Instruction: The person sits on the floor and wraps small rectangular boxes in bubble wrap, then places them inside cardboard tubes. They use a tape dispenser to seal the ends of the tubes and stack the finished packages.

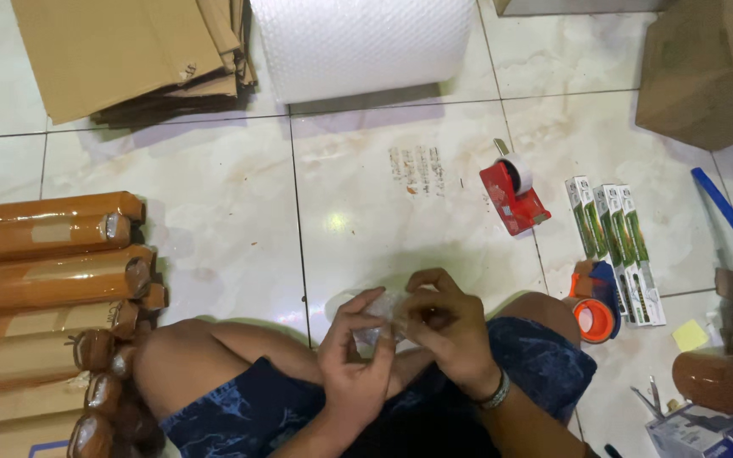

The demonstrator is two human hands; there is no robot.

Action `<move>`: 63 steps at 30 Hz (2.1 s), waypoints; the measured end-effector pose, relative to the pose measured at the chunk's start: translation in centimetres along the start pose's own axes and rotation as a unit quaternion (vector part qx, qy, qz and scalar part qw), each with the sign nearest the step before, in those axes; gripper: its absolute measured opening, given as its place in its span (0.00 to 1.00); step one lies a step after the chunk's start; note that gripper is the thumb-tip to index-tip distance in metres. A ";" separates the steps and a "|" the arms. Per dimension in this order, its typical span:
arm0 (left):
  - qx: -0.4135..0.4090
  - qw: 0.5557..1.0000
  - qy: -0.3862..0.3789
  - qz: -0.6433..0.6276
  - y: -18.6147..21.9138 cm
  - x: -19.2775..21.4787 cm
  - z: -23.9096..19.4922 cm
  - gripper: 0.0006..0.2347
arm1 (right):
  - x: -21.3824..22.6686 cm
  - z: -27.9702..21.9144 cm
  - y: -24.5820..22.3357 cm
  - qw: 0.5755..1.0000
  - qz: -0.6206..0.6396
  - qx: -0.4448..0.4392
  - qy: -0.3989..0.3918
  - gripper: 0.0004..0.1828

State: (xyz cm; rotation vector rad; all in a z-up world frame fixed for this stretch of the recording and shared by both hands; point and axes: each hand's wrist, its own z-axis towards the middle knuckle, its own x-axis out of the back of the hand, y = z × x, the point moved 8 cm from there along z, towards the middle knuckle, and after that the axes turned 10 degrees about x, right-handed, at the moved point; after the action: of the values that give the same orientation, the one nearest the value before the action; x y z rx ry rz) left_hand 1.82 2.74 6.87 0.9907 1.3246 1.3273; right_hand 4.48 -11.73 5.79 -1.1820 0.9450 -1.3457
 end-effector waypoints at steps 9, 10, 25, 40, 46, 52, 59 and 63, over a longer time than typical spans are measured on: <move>-0.213 0.946 -0.202 0.135 2.8 -0.7 2.2 0.06 | 0.4 -0.1 -2.5 0.951 -0.112 0.289 -0.017 0.06; -0.210 0.946 -0.206 0.134 3.2 -0.6 2.6 0.06 | 0.3 0.3 -2.1 0.952 -0.113 0.285 -0.014 0.06; -0.357 0.865 -0.193 0.297 5.0 -3.2 3.4 0.12 | 31.0 7.4 28.0 0.915 -0.327 -0.152 0.183 0.11; -0.385 0.876 -0.135 0.256 5.2 -2.1 3.6 0.15 | 29.3 0.4 31.0 0.859 0.208 -0.318 0.344 0.11; -0.398 0.877 -0.115 0.242 6.3 -1.7 3.0 0.12 | 35.5 -3.0 33.7 0.779 -0.463 -0.337 0.254 0.11; -0.341 0.890 -0.127 0.275 3.7 -0.3 1.8 0.11 | 19.1 -0.1 15.3 0.909 -0.040 -0.233 0.343 0.04; -0.341 0.891 -0.099 0.284 2.6 0.5 0.4 0.05 | 0.8 -1.4 1.7 0.977 0.148 -0.139 0.065 0.06; -0.337 0.897 -0.109 0.264 2.1 0.9 -0.6 0.11 | -1.5 -1.8 1.0 0.981 0.108 -0.157 0.039 0.08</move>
State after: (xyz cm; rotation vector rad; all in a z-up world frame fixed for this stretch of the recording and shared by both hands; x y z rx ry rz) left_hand 0.84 3.66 8.79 0.9831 0.3493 1.8405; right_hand 2.85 -10.49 4.26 -1.2251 1.3388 -1.1017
